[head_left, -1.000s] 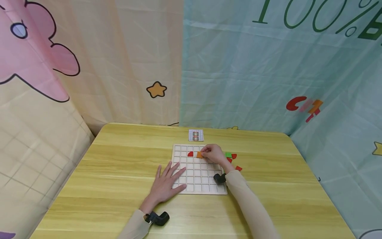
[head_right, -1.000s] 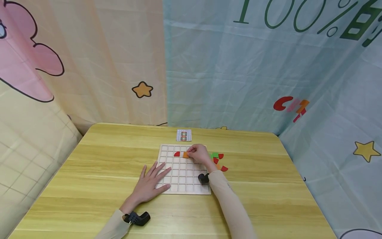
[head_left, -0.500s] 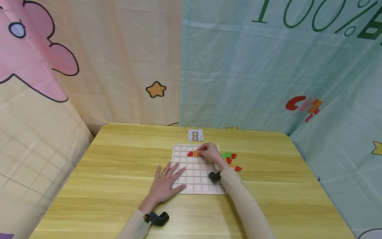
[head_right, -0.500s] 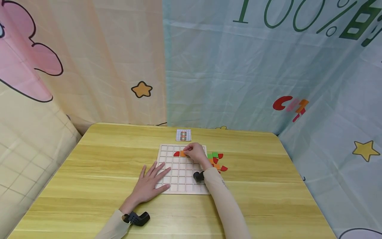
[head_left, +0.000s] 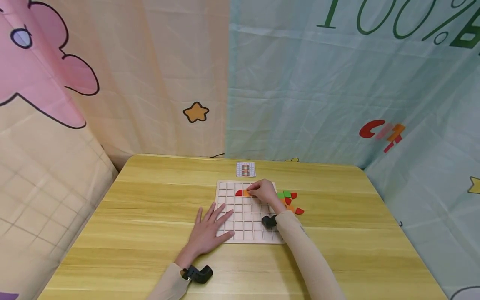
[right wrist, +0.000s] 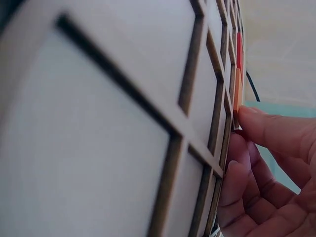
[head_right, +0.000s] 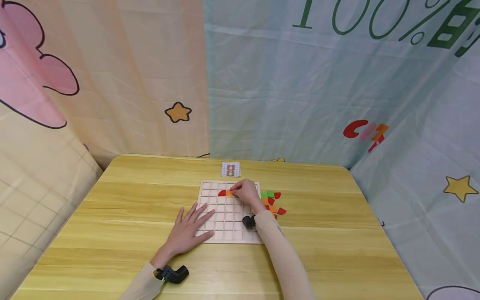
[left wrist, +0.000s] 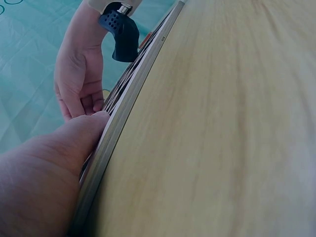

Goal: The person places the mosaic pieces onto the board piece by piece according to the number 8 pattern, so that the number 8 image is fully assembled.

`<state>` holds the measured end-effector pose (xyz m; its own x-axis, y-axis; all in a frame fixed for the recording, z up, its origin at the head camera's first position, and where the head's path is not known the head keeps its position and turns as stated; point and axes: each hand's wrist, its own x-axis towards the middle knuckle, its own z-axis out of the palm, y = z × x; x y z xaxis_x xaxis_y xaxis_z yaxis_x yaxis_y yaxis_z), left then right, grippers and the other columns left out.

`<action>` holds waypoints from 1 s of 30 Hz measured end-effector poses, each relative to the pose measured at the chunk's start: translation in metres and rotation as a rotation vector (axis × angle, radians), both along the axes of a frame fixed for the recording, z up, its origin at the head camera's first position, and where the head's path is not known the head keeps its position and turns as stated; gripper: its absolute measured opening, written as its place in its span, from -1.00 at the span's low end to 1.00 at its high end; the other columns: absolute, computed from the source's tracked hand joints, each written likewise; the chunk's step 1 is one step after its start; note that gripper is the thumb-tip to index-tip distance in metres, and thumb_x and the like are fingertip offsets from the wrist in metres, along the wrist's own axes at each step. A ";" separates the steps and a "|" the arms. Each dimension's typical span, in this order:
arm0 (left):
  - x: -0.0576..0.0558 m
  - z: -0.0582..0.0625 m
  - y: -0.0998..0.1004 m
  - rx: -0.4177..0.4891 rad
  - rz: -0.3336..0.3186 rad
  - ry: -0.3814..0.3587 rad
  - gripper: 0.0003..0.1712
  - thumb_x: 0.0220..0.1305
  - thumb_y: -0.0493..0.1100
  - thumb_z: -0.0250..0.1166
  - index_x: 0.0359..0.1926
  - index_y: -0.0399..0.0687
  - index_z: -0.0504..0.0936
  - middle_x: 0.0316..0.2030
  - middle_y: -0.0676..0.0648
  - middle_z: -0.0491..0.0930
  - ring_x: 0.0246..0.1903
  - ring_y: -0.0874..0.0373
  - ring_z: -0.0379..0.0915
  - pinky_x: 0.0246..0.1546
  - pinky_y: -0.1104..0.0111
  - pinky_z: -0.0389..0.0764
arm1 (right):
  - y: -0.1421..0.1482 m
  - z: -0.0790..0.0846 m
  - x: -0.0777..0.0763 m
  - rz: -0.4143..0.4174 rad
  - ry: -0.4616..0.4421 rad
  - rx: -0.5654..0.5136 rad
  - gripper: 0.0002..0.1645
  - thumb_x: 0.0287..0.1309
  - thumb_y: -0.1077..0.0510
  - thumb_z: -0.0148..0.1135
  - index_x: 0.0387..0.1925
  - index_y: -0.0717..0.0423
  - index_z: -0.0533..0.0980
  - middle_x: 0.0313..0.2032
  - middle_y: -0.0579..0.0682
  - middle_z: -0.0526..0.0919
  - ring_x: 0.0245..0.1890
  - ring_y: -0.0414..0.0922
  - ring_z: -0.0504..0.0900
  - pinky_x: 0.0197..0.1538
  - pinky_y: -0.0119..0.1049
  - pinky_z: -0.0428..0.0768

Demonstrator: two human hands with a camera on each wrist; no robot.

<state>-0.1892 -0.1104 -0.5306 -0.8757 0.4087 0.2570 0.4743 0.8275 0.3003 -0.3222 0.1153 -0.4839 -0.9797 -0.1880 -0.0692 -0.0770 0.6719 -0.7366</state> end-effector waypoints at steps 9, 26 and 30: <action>0.000 0.001 0.000 -0.006 0.001 0.014 -0.24 0.26 0.40 0.00 0.39 0.22 0.28 0.42 -0.04 0.10 0.41 -0.11 -0.20 0.28 -0.19 -0.29 | 0.002 0.000 0.004 0.061 0.026 0.053 -0.87 0.13 0.22 0.32 -0.26 0.08 0.71 -0.32 -0.08 0.66 -0.34 -0.15 0.53 -0.20 -0.26 0.55; 0.000 0.002 0.000 -0.018 -0.007 0.020 -0.25 0.27 0.39 -0.01 0.39 0.20 0.29 0.41 -0.05 0.11 0.41 -0.13 -0.19 0.28 -0.19 -0.30 | 0.060 0.004 0.020 -0.035 0.046 -0.155 -0.77 0.18 0.18 0.29 -0.15 0.20 0.65 -0.30 0.01 0.66 -0.35 -0.08 0.56 -0.33 -0.31 0.55; 0.000 0.002 0.001 -0.017 -0.008 0.018 -0.26 0.28 0.38 -0.01 0.39 0.20 0.29 0.41 -0.05 0.11 0.41 -0.13 -0.20 0.28 -0.19 -0.30 | 0.084 0.006 0.020 -0.156 0.108 -0.060 -0.79 0.17 0.13 0.30 -0.24 0.20 0.65 -0.35 0.03 0.64 -0.39 -0.05 0.51 -0.38 -0.31 0.50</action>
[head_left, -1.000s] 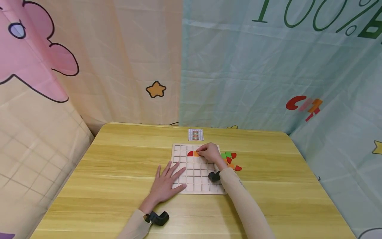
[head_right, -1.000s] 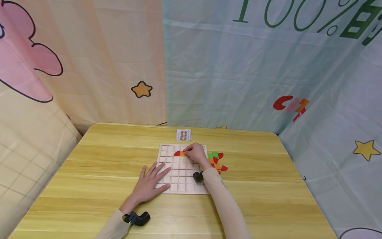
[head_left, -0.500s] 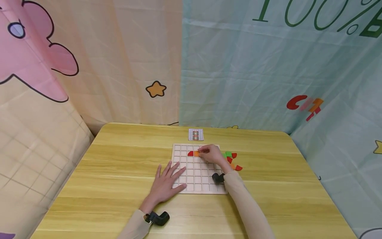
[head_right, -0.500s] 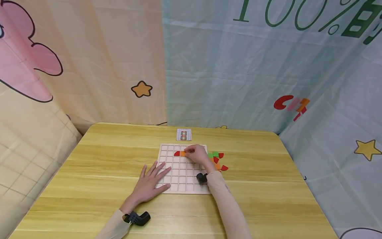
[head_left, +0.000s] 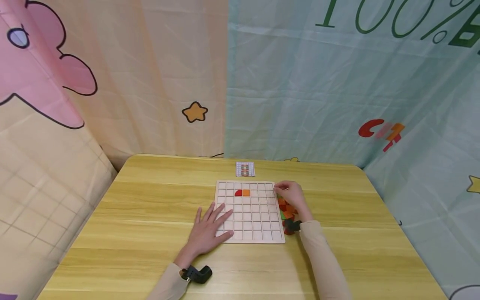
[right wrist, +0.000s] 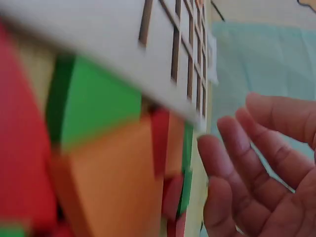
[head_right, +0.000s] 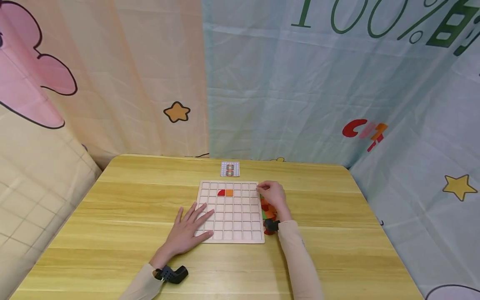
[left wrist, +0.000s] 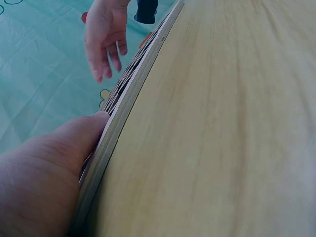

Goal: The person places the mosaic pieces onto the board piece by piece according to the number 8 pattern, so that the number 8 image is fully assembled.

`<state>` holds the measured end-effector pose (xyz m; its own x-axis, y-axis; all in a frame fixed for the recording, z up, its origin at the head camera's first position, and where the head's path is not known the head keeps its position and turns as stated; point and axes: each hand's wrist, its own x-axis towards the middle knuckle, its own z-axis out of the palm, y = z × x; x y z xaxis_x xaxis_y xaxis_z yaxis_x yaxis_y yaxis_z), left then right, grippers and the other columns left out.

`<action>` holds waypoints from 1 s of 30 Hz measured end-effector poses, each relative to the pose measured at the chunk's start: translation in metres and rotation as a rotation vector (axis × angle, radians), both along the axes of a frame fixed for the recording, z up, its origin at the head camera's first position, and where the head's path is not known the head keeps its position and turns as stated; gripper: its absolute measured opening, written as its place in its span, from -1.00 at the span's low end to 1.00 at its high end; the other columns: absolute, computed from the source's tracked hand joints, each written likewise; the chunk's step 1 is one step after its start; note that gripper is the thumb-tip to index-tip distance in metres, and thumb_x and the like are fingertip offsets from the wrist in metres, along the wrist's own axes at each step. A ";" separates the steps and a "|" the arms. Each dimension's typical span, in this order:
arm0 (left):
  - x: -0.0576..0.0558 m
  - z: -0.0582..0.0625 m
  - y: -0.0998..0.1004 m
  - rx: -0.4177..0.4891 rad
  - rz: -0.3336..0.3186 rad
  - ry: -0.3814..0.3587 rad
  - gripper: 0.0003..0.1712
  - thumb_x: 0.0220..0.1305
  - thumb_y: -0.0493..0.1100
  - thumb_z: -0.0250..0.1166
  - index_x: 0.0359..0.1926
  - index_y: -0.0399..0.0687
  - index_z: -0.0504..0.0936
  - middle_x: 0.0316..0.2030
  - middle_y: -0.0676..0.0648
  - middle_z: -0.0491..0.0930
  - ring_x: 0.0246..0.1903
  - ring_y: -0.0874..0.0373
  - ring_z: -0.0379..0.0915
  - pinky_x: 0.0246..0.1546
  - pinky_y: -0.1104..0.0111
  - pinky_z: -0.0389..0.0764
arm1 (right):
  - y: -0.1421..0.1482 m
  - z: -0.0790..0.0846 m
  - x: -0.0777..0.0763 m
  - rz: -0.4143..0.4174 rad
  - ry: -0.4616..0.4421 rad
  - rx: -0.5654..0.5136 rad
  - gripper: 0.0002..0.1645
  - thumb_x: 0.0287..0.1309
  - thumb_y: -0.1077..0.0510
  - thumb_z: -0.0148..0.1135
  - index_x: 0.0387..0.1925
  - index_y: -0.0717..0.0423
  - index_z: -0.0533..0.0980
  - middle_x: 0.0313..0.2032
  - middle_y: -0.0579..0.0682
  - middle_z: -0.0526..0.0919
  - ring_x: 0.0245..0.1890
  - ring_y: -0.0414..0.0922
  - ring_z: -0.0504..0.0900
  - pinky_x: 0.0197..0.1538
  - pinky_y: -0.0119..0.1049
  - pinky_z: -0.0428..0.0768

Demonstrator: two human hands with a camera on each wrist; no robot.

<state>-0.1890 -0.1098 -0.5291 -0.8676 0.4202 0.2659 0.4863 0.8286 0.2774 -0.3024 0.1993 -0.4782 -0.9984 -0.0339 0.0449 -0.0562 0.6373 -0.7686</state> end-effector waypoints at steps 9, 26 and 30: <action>0.001 0.000 -0.002 0.013 0.005 0.005 -0.25 0.27 0.39 -0.01 0.39 0.21 0.29 0.41 -0.04 0.11 0.41 -0.13 -0.19 0.28 -0.20 -0.28 | 0.039 0.001 -0.002 -0.166 -0.107 0.081 -0.63 0.11 -0.01 0.35 -0.26 0.24 0.56 -0.38 0.07 0.59 -0.39 -0.01 0.45 -0.36 -0.26 0.41; 0.002 -0.001 0.000 0.026 -0.009 0.019 -0.25 0.28 0.37 0.00 0.39 0.19 0.28 0.41 -0.07 0.12 0.40 -0.16 -0.16 0.27 -0.22 -0.27 | 0.066 -0.005 -0.007 -0.149 -0.228 0.005 -0.64 0.01 0.04 0.44 -0.31 0.27 0.60 -0.42 0.05 0.53 -0.48 -0.06 0.39 -0.45 -0.31 0.38; 0.002 0.000 0.000 0.020 -0.002 0.010 -0.25 0.28 0.38 -0.01 0.39 0.20 0.28 0.41 -0.07 0.12 0.40 -0.15 -0.17 0.27 -0.21 -0.29 | 0.067 -0.004 -0.008 -0.143 -0.232 -0.030 -0.63 0.02 0.07 0.44 -0.26 0.29 0.60 -0.43 0.04 0.54 -0.54 -0.08 0.41 -0.48 -0.32 0.42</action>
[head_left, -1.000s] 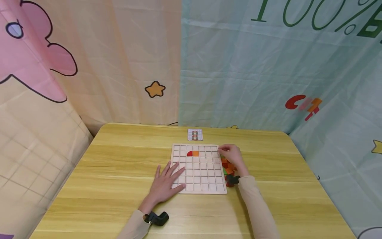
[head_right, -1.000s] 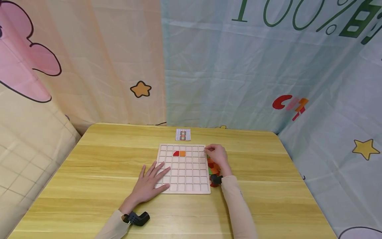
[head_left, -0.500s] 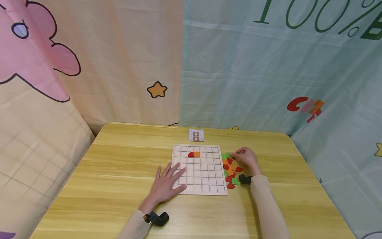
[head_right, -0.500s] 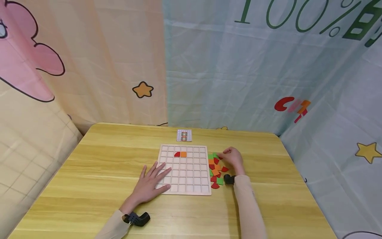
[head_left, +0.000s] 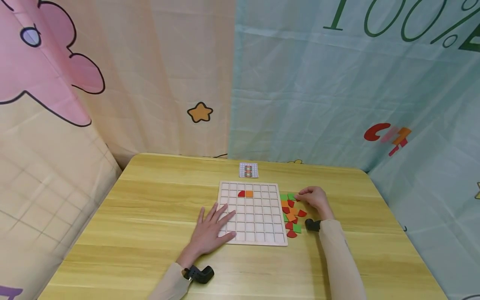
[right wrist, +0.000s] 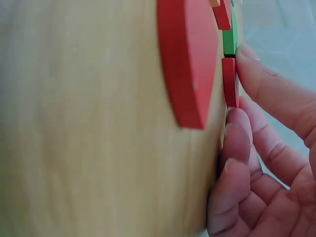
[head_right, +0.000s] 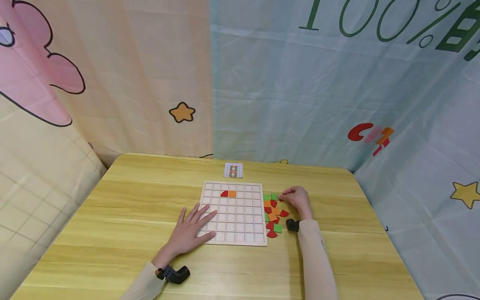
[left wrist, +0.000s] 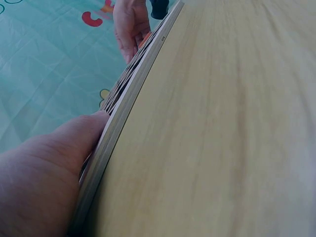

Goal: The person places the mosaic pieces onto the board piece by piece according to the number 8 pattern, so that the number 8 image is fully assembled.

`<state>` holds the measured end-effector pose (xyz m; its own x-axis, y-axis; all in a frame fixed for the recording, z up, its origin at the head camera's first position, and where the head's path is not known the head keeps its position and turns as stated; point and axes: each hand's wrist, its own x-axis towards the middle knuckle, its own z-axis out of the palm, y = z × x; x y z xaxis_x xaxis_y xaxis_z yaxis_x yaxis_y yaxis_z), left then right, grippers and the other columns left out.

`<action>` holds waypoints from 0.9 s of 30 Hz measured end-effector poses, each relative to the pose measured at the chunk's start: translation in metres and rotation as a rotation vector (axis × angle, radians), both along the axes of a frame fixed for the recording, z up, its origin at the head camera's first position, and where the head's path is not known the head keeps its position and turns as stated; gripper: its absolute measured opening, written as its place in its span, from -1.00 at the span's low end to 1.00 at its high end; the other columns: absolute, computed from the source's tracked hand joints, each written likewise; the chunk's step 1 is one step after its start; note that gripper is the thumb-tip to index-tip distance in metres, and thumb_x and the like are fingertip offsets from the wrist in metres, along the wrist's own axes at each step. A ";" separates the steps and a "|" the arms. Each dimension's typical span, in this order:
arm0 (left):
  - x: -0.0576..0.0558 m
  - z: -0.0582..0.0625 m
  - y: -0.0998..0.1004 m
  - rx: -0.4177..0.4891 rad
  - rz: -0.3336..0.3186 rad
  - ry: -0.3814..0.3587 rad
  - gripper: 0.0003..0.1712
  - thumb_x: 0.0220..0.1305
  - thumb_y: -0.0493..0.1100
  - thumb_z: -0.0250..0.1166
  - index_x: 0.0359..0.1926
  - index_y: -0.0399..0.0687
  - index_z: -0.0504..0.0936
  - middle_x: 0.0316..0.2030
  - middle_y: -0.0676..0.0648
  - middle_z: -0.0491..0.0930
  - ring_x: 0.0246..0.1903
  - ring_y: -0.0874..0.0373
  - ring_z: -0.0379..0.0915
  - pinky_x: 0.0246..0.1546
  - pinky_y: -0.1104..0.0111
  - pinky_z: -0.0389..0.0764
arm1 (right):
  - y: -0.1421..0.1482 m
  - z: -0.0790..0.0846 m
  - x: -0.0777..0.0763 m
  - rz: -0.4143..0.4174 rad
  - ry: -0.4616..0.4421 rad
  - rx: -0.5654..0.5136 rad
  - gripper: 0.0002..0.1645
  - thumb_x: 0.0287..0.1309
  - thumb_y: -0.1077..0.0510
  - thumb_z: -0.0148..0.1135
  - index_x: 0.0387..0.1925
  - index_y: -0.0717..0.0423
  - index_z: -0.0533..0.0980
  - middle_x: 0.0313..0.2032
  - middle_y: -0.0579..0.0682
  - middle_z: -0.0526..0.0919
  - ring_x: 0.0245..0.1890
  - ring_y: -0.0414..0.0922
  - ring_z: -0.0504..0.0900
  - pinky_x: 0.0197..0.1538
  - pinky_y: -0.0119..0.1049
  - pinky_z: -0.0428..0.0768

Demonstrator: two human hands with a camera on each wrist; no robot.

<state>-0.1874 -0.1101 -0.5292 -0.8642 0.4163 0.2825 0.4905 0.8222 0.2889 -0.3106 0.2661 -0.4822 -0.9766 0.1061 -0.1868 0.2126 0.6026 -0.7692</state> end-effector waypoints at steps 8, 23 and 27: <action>0.000 0.000 0.001 -0.001 0.005 -0.025 -0.25 0.28 0.39 -0.03 0.41 0.24 0.25 0.42 -0.04 0.08 0.41 -0.12 -0.21 0.28 -0.19 -0.32 | 0.010 -0.002 0.003 -0.003 -0.008 -0.028 -0.54 0.00 0.07 0.46 -0.19 0.34 0.54 -0.39 0.06 0.55 -0.50 -0.10 0.46 -0.45 -0.34 0.51; 0.000 0.001 0.001 0.001 -0.001 0.006 -0.26 0.28 0.37 0.00 0.39 0.20 0.28 0.41 -0.07 0.11 0.40 -0.15 -0.17 0.28 -0.21 -0.28 | 0.013 0.001 0.009 -0.026 -0.018 -0.081 -0.67 0.04 0.14 0.42 -0.24 0.34 0.63 -0.42 0.01 0.64 -0.54 -0.15 0.52 -0.52 -0.43 0.50; -0.001 -0.001 0.001 0.007 0.003 -0.007 -0.25 0.27 0.38 0.00 0.40 0.22 0.27 0.42 -0.05 0.09 0.41 -0.13 -0.20 0.28 -0.19 -0.31 | 0.014 0.001 0.010 -0.011 -0.019 -0.082 -0.65 0.04 0.14 0.42 -0.21 0.34 0.62 -0.41 -0.01 0.65 -0.51 -0.14 0.51 -0.48 -0.41 0.49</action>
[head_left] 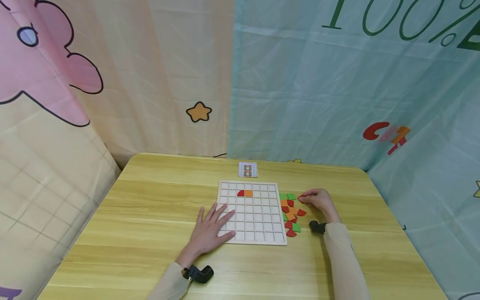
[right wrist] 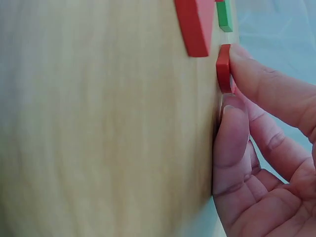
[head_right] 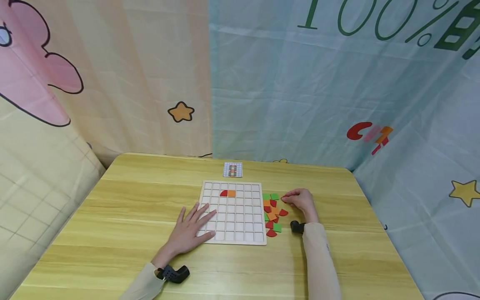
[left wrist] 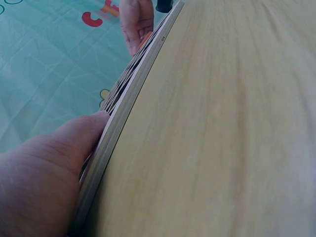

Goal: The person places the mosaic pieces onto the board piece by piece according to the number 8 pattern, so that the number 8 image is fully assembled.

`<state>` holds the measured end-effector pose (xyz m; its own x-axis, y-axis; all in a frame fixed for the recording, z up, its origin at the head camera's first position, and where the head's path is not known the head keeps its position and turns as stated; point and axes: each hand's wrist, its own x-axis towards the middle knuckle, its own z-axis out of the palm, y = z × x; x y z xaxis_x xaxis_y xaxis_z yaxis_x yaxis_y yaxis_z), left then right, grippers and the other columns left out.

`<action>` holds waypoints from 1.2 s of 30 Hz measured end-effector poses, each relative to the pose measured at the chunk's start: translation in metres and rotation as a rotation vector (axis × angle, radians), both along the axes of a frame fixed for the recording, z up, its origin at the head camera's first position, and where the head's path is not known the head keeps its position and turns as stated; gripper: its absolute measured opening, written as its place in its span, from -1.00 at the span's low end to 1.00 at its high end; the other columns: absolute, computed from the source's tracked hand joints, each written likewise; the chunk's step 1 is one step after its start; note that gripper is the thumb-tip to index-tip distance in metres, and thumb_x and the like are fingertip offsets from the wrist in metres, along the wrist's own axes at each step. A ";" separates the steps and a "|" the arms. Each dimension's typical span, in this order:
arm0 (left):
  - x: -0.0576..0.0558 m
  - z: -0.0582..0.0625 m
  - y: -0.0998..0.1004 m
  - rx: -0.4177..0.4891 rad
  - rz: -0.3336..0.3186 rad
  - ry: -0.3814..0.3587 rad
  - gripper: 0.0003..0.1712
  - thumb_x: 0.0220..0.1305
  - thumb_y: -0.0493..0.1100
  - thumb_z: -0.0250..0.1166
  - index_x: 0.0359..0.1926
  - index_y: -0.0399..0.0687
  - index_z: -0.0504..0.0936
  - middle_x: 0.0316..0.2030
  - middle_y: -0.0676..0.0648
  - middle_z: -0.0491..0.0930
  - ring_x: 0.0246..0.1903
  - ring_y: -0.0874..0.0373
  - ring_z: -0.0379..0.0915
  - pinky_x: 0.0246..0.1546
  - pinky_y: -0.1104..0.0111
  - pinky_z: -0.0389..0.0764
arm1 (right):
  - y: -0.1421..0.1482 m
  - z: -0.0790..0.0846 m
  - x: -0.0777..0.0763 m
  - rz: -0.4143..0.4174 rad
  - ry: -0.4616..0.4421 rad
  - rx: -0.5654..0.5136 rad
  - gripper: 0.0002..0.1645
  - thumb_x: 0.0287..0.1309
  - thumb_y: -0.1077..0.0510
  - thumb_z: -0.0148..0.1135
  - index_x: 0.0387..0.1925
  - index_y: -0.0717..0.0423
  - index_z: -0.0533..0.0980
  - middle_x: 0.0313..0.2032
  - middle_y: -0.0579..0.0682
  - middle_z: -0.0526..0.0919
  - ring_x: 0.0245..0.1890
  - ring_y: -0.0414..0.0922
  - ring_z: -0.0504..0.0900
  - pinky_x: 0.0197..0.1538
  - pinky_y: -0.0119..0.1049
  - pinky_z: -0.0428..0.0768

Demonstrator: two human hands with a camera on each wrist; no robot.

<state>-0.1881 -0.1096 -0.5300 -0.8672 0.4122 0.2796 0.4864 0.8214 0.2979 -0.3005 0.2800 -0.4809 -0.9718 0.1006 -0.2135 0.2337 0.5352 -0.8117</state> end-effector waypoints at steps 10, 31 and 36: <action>0.000 0.001 0.000 -0.004 0.006 -0.012 -0.25 0.27 0.37 0.01 0.40 0.22 0.27 0.42 -0.04 0.09 0.41 -0.12 -0.21 0.28 -0.19 -0.32 | -0.004 0.003 0.002 0.017 0.014 0.034 -0.60 0.04 0.15 0.42 -0.16 0.38 0.59 -0.37 0.05 0.65 -0.45 -0.11 0.50 -0.40 -0.36 0.49; 0.000 0.001 0.000 -0.008 0.008 -0.037 -0.24 0.27 0.41 -0.04 0.41 0.26 0.23 0.43 -0.02 0.05 0.42 -0.09 -0.25 0.29 -0.17 -0.35 | -0.012 0.001 0.006 0.068 0.113 0.063 -0.77 0.14 0.22 0.31 -0.23 0.26 0.47 -0.49 0.04 0.54 -0.50 -0.10 0.41 -0.43 -0.33 0.38; 0.001 0.001 0.000 -0.010 0.008 -0.033 -0.25 0.28 0.40 -0.03 0.41 0.27 0.24 0.43 -0.01 0.05 0.42 -0.09 -0.24 0.29 -0.17 -0.35 | -0.023 0.005 0.007 0.047 0.149 0.024 -0.74 0.17 0.19 0.29 -0.17 0.27 0.49 -0.44 0.06 0.54 -0.46 -0.06 0.41 -0.44 -0.35 0.39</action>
<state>-0.1876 -0.1096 -0.5287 -0.8793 0.4074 0.2465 0.4695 0.8284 0.3055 -0.2934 0.2568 -0.4763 -0.9963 0.0575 -0.0644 0.0856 0.5624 -0.8224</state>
